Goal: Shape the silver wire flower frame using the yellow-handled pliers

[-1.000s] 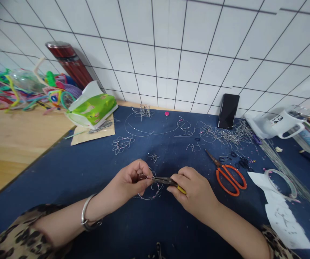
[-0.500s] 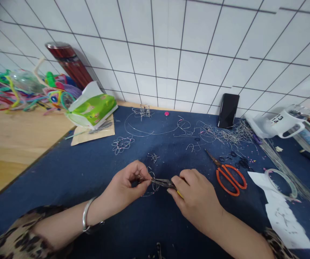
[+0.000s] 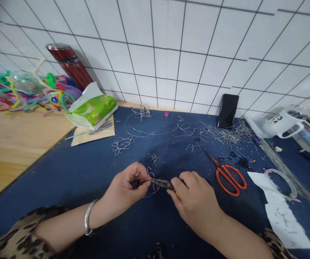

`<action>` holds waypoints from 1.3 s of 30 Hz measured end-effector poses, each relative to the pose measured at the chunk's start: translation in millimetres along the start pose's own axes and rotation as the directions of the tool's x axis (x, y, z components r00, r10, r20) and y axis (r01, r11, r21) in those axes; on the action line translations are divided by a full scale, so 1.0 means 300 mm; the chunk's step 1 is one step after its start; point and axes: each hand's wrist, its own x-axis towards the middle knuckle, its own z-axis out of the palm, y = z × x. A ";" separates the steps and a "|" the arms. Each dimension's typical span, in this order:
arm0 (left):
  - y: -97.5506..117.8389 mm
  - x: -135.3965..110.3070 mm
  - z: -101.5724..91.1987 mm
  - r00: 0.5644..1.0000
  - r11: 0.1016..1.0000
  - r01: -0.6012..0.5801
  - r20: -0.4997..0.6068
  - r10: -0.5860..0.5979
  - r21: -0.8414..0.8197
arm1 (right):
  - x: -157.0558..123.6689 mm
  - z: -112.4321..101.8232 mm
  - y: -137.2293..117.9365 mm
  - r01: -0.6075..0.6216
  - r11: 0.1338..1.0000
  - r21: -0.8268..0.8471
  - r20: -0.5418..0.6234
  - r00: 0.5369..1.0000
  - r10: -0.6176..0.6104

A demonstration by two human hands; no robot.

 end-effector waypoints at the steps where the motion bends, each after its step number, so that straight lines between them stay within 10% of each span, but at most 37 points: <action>1: 0.000 0.000 0.000 1.000 1.000 0.001 -0.003 -0.001 0.001 | 0.001 0.000 0.000 0.004 1.000 0.002 -0.003 1.000 -0.004; 39: 0.012 0.003 -0.006 1.000 1.000 -0.019 -0.017 0.019 -0.015 | 0.011 0.001 0.003 0.037 0.999 0.040 -0.026 0.999 -0.036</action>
